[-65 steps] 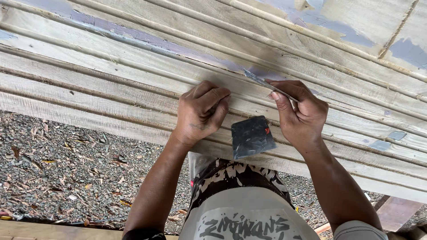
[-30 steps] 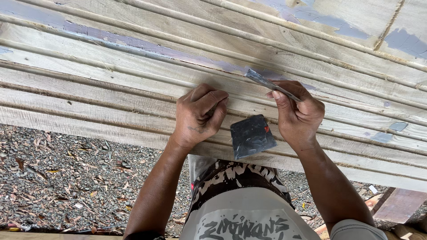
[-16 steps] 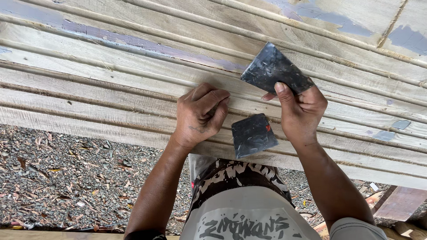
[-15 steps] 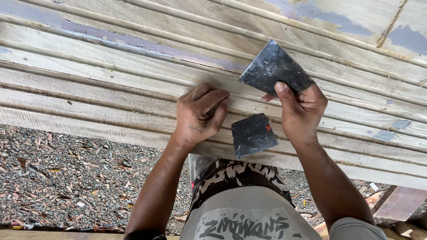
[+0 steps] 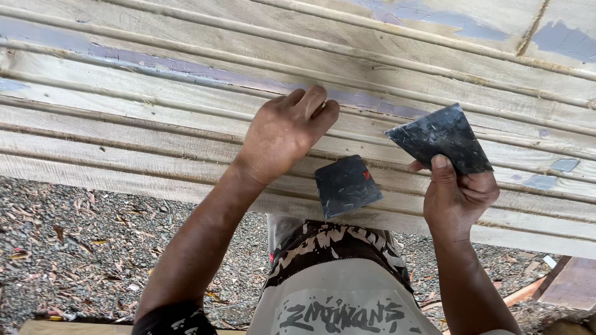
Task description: The person uses a putty knife to scoop a gray filler from a small container and applies it into the grooves of a wooden plank. They then use a second putty knife to scrape and smooth the filler along the plank's surface.
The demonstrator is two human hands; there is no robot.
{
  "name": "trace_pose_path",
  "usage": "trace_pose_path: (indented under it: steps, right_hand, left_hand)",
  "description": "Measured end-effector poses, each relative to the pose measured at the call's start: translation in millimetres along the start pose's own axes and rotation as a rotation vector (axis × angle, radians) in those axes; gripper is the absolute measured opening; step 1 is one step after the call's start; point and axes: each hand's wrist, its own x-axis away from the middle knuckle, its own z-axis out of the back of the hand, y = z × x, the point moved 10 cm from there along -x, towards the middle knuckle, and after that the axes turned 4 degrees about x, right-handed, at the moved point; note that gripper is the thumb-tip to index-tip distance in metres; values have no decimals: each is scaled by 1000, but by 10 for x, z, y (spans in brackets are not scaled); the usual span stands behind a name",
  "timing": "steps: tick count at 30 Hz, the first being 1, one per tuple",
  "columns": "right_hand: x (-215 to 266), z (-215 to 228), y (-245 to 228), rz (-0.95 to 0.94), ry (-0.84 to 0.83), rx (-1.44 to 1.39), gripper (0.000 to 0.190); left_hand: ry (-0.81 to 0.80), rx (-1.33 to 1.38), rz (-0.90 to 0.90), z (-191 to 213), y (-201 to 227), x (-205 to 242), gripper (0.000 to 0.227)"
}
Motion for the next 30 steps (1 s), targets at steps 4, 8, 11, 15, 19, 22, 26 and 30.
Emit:
trace_pose_path:
  steps: [4, 8, 11, 15, 19, 22, 26, 30]
  right_hand:
    - [156, 205, 32, -30, 50, 74, 7]
    - [243, 332, 68, -53, 90, 87, 8]
    - [305, 441, 62, -72, 118, 108, 8]
    - [339, 575, 40, -53, 147, -25, 7]
    - [429, 772, 62, -25, 195, -57, 7]
    - [479, 917, 99, -19, 188, -189, 7]
    - [642, 1122, 257, -119, 125, -395, 10]
    - [869, 1151, 543, -334, -92, -629, 17]
  left_hand:
    - [-145, -144, -231, -92, 86, -132, 21]
    - [-220, -201, -339, -171, 137, -232, 20]
    - [-307, -255, -395, -226, 163, -261, 16]
    - [-384, -346, -439, -239, 161, -303, 18]
    - [-350, -345, -403, -254, 103, -202, 19]
    - [-320, -295, -254, -119, -64, 131, 15]
    - [-380, 126, 180, 220, -51, 943, 16]
    - [-943, 568, 545, -78, 661, 2190, 31]
